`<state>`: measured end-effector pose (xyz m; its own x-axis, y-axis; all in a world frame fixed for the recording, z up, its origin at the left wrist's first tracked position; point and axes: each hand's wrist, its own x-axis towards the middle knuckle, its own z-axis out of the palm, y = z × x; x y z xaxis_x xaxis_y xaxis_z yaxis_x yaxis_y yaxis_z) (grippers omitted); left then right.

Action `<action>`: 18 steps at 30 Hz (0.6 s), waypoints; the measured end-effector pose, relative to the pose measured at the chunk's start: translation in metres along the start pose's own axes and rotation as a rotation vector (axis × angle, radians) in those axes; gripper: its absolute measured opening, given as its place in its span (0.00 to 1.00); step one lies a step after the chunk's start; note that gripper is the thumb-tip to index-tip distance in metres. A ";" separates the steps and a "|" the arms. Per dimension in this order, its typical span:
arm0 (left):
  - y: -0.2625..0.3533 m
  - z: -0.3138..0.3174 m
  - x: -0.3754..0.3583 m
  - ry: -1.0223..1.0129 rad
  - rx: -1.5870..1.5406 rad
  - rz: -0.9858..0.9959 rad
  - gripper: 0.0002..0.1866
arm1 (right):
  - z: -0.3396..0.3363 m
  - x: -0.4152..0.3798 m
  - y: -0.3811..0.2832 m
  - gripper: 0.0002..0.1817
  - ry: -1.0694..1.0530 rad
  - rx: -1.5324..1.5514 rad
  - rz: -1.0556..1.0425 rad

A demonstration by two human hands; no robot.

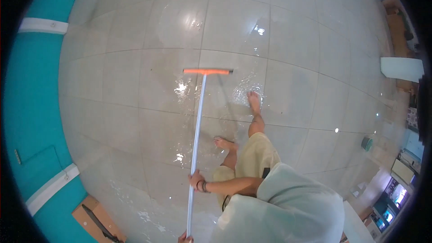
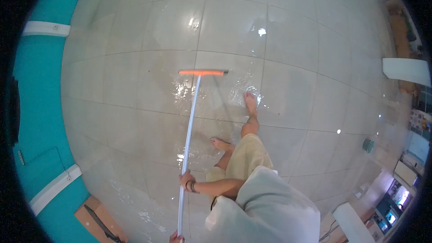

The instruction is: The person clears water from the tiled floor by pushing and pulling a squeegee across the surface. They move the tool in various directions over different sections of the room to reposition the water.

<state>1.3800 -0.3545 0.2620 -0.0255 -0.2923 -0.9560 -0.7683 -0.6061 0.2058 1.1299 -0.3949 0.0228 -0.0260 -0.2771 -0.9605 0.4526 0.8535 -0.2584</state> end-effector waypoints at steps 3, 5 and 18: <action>0.040 0.085 0.112 -0.140 -0.180 -0.002 0.21 | -0.096 0.111 -0.003 0.23 0.319 -0.127 -0.150; 0.091 0.161 0.189 -0.245 -0.208 0.094 0.21 | -0.221 0.087 -0.068 0.24 0.571 -0.147 -0.229; 0.307 0.436 0.222 -0.303 -0.278 0.343 0.13 | -0.558 0.165 -0.125 0.20 0.618 -0.516 -0.351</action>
<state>0.8601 -0.2827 0.0222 -0.4603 -0.3060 -0.8334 -0.4866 -0.6982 0.5251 0.5717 -0.3014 -0.1606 -0.6339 -0.4003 -0.6618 -0.1280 0.8982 -0.4206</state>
